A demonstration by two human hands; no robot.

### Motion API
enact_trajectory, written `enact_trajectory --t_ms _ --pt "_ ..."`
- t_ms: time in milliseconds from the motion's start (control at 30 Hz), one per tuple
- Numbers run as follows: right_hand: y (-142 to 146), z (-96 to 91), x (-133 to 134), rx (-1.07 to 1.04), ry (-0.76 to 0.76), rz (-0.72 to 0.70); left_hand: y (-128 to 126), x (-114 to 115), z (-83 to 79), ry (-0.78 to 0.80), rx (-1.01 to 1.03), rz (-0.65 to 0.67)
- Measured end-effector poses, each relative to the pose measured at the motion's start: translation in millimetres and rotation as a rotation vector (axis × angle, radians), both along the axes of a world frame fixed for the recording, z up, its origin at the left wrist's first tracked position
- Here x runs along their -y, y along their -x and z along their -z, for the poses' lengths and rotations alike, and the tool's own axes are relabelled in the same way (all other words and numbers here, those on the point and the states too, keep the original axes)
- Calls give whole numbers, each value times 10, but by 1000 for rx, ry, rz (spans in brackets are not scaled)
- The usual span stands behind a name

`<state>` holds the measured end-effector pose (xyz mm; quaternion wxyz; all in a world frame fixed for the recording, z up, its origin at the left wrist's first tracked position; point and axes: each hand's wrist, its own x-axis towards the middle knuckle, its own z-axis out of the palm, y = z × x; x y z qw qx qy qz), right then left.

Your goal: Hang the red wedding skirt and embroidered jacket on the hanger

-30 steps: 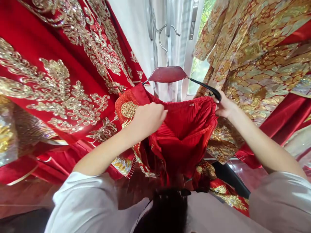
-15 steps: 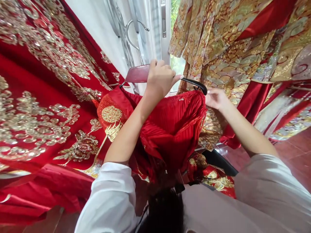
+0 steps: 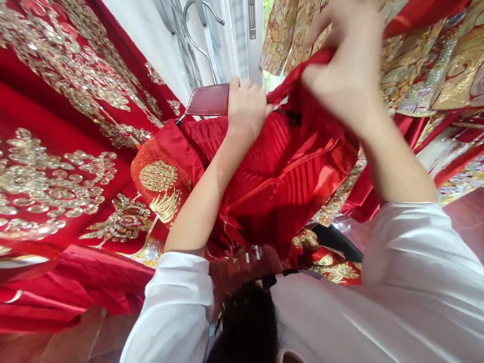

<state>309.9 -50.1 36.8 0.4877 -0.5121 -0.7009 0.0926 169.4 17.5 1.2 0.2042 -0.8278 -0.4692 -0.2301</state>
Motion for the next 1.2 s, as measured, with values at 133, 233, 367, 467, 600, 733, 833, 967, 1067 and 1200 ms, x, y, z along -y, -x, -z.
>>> enact_trajectory --t_ms 133,233,367,467,600,733,833,967,1067,1200 --pt "613 900 218 694 93 238 107 38 -29 2 38 144" --pt "578 1430 166 717 75 193 381 213 -109 -6 178 457" --pt "91 1362 117 441 50 -2 938 596 -159 -244 359 174" --pt "-224 987 69 152 -21 -195 1358 810 -94 -93 355 -183" --pt "-289 629 -221 109 -71 -347 1740 810 43 243 284 -163" --pt "-127 616 -579 62 9 -426 1859 687 129 240 307 -88" --pt "-78 686 -740 -36 25 -425 1842 660 103 244 349 -108" --pt "-108 672 -840 -125 10 -441 1731 620 -42 298 410 -56" --pt "-124 575 -852 -119 83 -510 1599 488 -156 296 434 -2" --pt "-149 476 -762 15 154 -501 1537 291 -172 327 437 98"
